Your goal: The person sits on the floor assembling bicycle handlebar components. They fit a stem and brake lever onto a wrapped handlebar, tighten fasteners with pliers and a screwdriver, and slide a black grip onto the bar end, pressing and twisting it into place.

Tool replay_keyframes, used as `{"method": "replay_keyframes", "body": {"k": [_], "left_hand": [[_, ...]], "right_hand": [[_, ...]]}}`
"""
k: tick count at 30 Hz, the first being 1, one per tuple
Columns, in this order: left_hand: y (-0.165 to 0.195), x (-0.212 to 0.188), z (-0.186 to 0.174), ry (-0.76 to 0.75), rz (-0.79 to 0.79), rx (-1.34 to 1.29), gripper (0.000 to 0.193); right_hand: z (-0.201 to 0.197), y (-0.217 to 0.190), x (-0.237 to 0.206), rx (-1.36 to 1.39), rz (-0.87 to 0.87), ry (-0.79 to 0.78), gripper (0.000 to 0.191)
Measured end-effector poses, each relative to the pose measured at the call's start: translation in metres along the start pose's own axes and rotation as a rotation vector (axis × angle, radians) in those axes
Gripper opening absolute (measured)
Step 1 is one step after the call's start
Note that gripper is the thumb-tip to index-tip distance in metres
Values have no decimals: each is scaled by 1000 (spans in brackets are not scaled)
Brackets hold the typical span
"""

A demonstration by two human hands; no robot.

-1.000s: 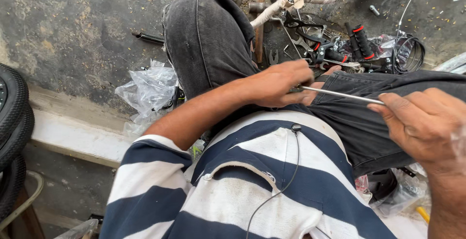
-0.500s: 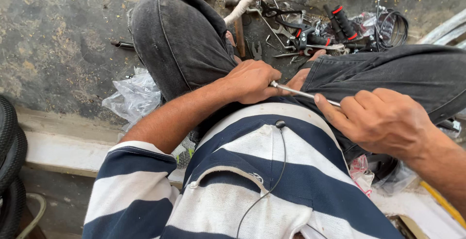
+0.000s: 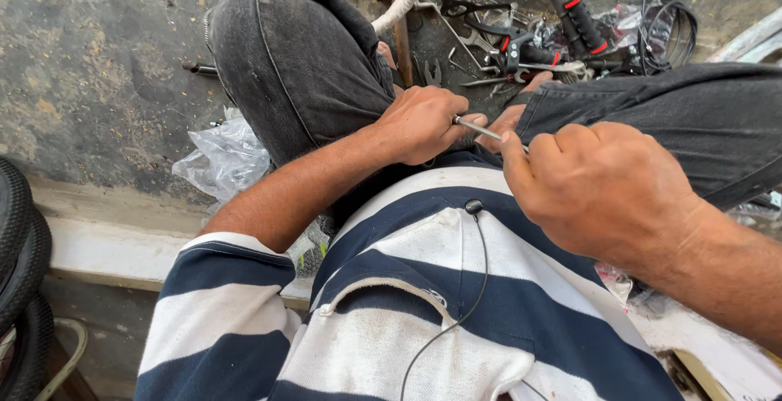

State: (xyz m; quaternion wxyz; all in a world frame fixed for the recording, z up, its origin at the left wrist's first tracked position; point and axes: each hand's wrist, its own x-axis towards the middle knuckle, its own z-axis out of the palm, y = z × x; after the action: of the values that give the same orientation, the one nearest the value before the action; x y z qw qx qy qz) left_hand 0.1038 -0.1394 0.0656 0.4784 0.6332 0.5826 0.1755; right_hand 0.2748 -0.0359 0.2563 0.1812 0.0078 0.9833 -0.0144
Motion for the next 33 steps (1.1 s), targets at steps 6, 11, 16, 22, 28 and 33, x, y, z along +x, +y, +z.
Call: {"method": "replay_keyframes", "body": {"k": [6,11,16,22,28,33], "left_hand": [[-1,2,-2,-24,-33,22,45],[0,3,2,-27,-30,65,42],[0,3,2,-32,-82,-25,47],[-2,4,1,59,5,-46,48],[-6,3,2,92,-19,-52,51],[-5,4,4,67,-44,-54,50]], "right_hand": [[7,22,0,194,63,54,40],[23,7,-11,152,119,61,35],[29,-14,-14,163,220,130,34],[46,7,-22,377,307,213,37],[63,-24,-25,502,503,313,21],[61,-33,-25,401,560,332,19]]}}
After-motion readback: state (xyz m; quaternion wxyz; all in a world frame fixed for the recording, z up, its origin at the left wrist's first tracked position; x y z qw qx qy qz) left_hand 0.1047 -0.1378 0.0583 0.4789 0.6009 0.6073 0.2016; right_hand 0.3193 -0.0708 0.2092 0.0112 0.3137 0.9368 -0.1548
